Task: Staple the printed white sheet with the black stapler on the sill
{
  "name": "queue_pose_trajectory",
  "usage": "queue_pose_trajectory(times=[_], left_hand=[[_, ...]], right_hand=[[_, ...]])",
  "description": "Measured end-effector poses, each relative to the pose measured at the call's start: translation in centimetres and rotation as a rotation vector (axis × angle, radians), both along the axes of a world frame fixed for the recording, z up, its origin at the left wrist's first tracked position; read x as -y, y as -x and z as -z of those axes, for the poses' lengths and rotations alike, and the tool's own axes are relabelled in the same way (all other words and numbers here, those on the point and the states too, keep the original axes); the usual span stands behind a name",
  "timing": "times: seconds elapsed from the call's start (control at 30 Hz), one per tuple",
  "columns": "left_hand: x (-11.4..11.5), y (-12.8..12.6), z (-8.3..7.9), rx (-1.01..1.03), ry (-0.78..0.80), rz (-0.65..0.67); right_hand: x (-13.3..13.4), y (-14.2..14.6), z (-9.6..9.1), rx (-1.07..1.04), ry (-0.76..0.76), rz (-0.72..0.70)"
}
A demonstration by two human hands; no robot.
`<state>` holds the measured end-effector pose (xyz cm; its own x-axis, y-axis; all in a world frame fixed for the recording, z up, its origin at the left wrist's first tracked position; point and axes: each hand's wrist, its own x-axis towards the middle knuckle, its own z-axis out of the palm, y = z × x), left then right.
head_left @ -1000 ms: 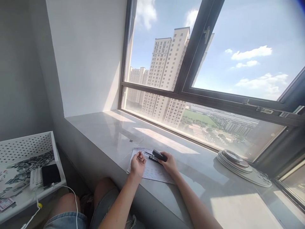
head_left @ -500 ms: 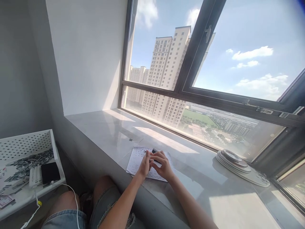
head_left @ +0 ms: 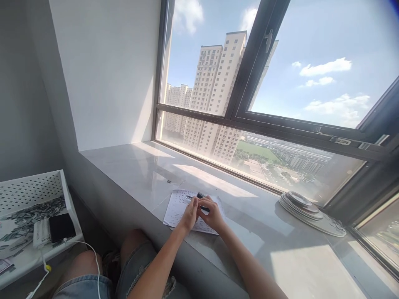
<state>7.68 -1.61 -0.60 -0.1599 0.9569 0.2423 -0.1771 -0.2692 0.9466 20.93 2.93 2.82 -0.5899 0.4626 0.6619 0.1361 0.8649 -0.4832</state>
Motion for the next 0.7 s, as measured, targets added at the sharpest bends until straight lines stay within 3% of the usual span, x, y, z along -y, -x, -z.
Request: queue_pose_trajectory(times=[0.17, 0.47, 0.57, 0.7], left_hand=[[0.3, 0.0, -0.5, 0.017, 0.071, 0.054], [0.7, 0.3, -1.2, 0.076, 0.027, 0.137], [0.3, 0.3, -0.9, 0.117, 0.069, 0.114], [-0.2, 0.3, -0.5, 0.126, 0.097, 0.096]], right_hand=[[-0.1, -0.2, 0.0, 0.031, -0.021, -0.008], [0.2, -0.3, -0.4, -0.046, -0.077, 0.023], [-1.0, -1.4, -0.6, -0.198, -0.049, 0.223], [-4.7, -4.9, 0.0, -0.218, 0.082, 0.693]])
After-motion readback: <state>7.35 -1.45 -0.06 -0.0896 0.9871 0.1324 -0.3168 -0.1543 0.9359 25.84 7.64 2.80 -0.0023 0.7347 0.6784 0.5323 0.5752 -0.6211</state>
